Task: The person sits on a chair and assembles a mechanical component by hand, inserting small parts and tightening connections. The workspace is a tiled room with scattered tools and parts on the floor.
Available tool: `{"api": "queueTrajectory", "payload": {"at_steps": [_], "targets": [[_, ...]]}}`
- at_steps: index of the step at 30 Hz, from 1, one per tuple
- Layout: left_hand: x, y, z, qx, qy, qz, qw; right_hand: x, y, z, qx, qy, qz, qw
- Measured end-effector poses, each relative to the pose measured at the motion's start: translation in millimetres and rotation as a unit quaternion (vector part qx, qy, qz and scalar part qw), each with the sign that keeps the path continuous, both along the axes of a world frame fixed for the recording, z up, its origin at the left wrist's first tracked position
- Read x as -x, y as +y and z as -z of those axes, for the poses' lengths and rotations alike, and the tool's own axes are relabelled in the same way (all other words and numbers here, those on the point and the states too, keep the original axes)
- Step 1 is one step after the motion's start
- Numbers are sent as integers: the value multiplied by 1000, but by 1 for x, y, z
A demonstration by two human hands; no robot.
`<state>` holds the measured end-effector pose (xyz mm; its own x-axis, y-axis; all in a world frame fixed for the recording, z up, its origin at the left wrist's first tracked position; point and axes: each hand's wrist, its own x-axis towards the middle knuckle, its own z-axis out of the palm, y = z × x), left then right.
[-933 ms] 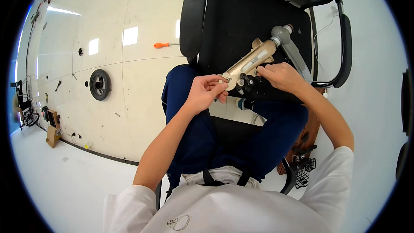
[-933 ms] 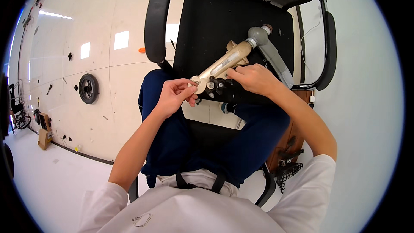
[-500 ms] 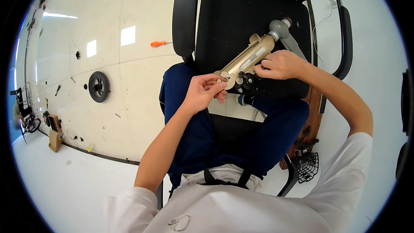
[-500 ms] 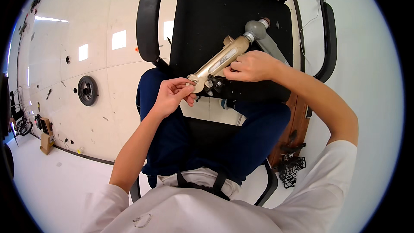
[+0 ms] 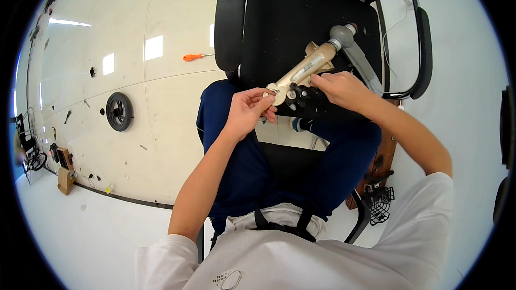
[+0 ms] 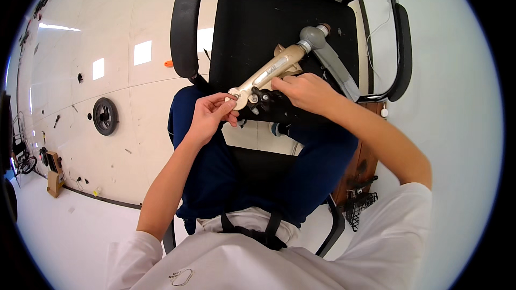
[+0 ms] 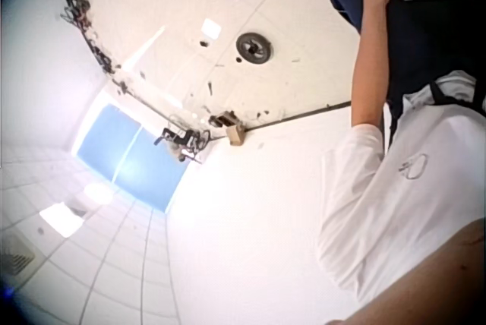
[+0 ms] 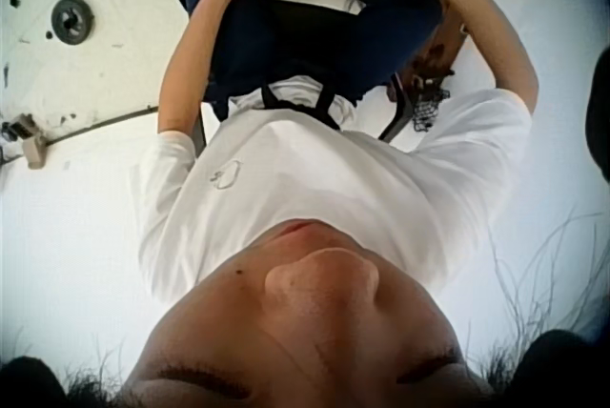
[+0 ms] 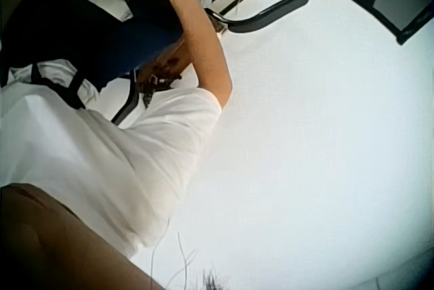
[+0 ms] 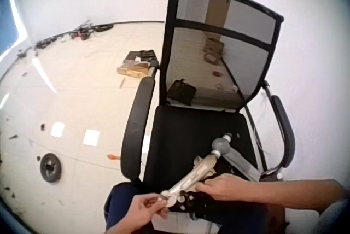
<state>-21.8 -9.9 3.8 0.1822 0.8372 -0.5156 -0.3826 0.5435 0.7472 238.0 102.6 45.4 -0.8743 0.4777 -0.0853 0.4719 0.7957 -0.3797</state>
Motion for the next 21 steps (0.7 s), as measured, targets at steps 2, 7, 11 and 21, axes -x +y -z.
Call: {"api": "queueTrajectory", "payload": {"at_steps": [2, 7, 11, 21], "targets": [[-1, -2, -3, 4, 6, -6, 1000, 6, -15, -1, 16, 2, 74, 997], [-6, -4, 2, -28, 12, -9, 1000, 27, -48, 5, 6, 17, 251, 968], [-9, -3, 8, -55, 17, -10, 998, 47, -63, 3, -10, 18, 385, 923], [-4, 1, 9, -89, 37, 20, 995, 18, -46, -8, -97, 219, 397, 886]]}}
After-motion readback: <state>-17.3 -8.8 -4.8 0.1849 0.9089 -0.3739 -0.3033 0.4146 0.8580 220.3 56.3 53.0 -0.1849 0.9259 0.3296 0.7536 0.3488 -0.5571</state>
